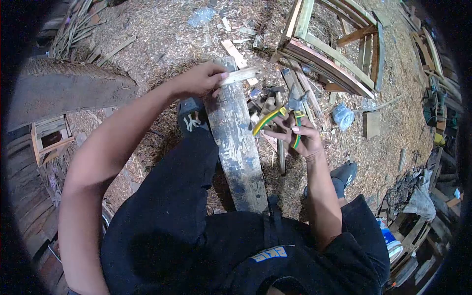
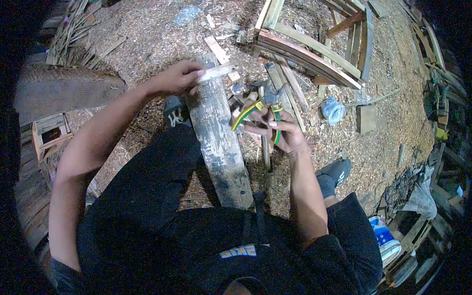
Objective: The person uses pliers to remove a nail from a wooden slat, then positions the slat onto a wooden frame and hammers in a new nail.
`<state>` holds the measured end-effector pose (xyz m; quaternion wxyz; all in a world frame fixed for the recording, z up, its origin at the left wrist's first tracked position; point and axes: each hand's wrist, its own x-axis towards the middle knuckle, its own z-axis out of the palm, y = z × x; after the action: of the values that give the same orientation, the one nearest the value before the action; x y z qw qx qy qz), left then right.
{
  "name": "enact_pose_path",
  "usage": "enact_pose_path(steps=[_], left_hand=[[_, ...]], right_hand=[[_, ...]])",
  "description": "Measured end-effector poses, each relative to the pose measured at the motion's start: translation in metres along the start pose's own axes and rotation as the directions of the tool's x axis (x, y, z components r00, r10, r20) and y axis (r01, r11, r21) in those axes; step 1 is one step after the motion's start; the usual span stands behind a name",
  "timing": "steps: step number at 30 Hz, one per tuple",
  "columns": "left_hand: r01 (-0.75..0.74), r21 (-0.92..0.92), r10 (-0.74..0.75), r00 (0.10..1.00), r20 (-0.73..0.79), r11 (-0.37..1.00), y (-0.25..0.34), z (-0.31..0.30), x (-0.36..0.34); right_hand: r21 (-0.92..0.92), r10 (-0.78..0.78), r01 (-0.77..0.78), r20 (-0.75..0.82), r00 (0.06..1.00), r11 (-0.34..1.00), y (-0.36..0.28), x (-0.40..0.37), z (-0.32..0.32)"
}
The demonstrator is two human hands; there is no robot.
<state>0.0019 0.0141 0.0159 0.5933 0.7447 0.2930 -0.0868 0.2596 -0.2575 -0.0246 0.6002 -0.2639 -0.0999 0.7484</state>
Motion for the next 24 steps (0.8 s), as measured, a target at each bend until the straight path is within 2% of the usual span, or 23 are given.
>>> enact_pose_path(steps=[2,3,4,10,14,17,20,22,24], left_hand=[[-0.054,0.032,0.056,0.997,-0.046,0.998,-0.006,0.007,0.004],[-0.017,0.013,0.017,1.0,0.014,1.0,0.0,0.008,0.002],[0.021,-0.003,-0.021,0.997,0.076,1.0,0.006,0.009,0.001],[0.005,-0.051,0.001,0.993,0.114,0.999,0.02,0.013,-0.004],[-0.002,-0.07,0.01,0.993,0.121,0.998,0.02,0.013,-0.005],[0.056,-0.099,-0.039,0.985,0.167,0.994,0.018,0.013,-0.004],[-0.017,-0.038,0.023,0.989,0.146,0.999,0.008,0.018,0.001],[-0.16,-0.032,0.163,0.983,0.089,0.987,0.002,0.019,0.004],[-0.133,-0.042,0.136,0.987,0.091,0.99,0.001,0.017,0.001]], right_hand=[[-0.019,0.073,-0.072,0.073,0.995,0.997,-0.001,0.008,0.025],[-0.057,0.098,-0.092,0.104,0.99,0.994,0.003,0.013,0.025],[-0.057,0.097,-0.091,0.102,0.99,0.994,0.004,0.015,0.026],[-0.057,0.146,-0.145,0.023,0.989,0.988,0.011,0.028,0.034],[-0.032,0.152,-0.151,0.036,0.988,0.988,0.016,0.03,0.039],[-0.011,0.153,-0.153,0.062,0.986,0.988,0.02,0.034,0.033],[-0.024,0.133,-0.133,-0.006,0.991,0.991,0.021,0.036,0.044],[-0.039,0.17,-0.17,-0.007,0.985,0.985,0.024,0.038,0.029],[-0.054,0.206,-0.206,-0.008,0.979,0.977,0.025,0.038,0.024]])
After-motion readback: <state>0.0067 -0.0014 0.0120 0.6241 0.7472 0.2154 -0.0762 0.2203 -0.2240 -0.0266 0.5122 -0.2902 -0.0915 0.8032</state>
